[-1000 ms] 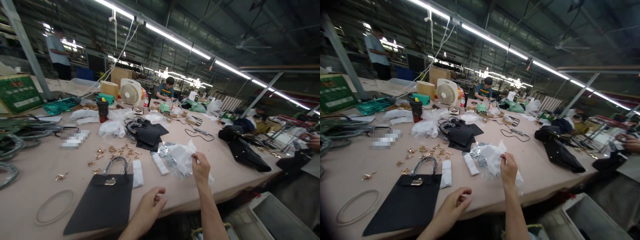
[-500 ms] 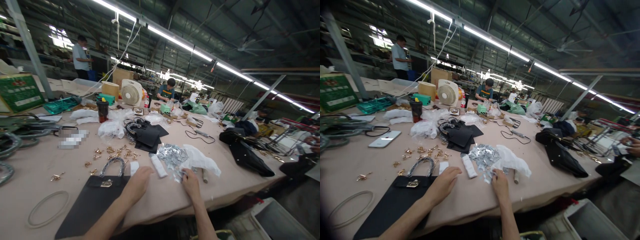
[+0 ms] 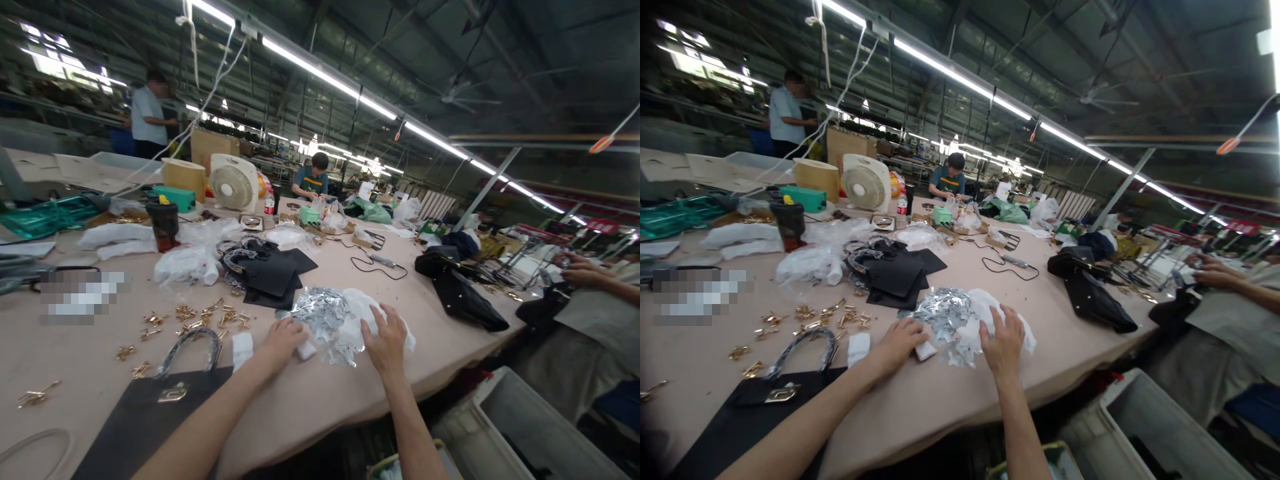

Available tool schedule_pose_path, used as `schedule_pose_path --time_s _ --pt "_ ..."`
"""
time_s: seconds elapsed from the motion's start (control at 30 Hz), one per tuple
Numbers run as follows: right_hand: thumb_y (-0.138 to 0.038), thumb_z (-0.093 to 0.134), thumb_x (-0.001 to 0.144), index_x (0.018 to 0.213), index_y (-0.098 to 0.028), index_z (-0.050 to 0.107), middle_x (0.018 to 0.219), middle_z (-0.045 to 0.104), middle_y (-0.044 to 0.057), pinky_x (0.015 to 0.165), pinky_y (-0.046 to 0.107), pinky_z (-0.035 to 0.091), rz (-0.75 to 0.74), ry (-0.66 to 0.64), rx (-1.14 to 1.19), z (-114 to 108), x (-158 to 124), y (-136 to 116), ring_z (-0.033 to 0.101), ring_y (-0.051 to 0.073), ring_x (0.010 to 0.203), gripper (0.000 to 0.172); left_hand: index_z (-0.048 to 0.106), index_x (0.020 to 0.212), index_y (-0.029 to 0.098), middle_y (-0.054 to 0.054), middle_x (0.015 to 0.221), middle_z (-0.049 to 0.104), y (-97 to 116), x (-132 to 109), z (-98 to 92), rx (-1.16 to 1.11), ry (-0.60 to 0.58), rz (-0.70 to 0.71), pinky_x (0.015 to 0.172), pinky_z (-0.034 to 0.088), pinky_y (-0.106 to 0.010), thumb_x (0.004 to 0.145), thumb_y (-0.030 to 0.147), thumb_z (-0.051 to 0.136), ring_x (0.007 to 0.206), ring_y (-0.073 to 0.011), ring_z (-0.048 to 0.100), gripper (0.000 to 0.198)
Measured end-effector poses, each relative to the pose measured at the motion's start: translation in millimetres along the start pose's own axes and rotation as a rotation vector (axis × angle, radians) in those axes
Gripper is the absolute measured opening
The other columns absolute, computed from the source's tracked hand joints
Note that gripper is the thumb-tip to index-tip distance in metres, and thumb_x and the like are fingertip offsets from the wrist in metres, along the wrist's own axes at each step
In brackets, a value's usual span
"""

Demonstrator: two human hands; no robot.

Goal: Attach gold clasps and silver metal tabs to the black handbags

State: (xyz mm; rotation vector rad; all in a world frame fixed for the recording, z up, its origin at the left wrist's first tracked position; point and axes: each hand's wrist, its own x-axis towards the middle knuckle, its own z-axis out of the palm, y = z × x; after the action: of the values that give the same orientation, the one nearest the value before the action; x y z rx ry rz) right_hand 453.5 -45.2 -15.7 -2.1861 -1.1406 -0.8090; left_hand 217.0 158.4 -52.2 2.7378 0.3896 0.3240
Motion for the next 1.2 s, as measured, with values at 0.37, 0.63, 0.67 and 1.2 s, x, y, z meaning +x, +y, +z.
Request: schedule_pose_path --time_s 0.37,0.63,0.67,1.2 --pt "-0.060 0.050 0.100 0.145 -0.023 0.057 0.135 0.067 0.017 0.108 0.052 0.039 0.156 -0.540 0.034 31 -30 7 0.059 0.035 0.128 0.059 0.066 0.129 0.021 -0.013 0.130 0.062 3 -23 -13.7 -0.294 0.299 -0.112 0.113 0.039 -0.045 0.099 0.018 0.044 0.126 -0.0282 0.052 0.037" --pt "-0.046 0.049 0.102 0.136 -0.028 0.066 0.153 0.055 0.010 0.119 0.054 0.030 0.020 -0.471 0.025 45 -88 -11 0.043 0.033 0.145 0.042 0.066 0.130 0.019 -0.010 0.110 0.074 34 -64 -20.6 -1.510 0.460 -0.543 0.086 0.057 -0.036 0.087 0.057 0.070 0.098 -0.0238 0.070 0.057" --pt "-0.046 0.048 0.102 0.137 -0.028 0.065 0.153 0.055 0.009 0.120 0.055 0.030 0.027 -0.480 0.039 45 -89 -10 0.043 0.033 0.146 0.043 0.066 0.131 0.020 -0.009 0.110 0.074 39 -70 -20.1 -1.578 0.461 -0.574 0.084 0.058 -0.034 0.085 0.056 0.074 0.096 -0.0229 0.071 0.059" --pt "-0.050 0.071 0.092 0.118 -0.022 0.074 0.111 0.077 0.010 0.089 0.040 0.059 0.303 -0.506 1.135 -32 -57 -185 0.073 0.028 0.099 0.039 0.068 0.120 0.019 -0.009 0.112 0.077 61 -94 -17.8 -1.939 0.844 -0.591 0.099 0.058 -0.037 0.078 0.036 0.085 0.107 -0.0248 0.073 0.049"
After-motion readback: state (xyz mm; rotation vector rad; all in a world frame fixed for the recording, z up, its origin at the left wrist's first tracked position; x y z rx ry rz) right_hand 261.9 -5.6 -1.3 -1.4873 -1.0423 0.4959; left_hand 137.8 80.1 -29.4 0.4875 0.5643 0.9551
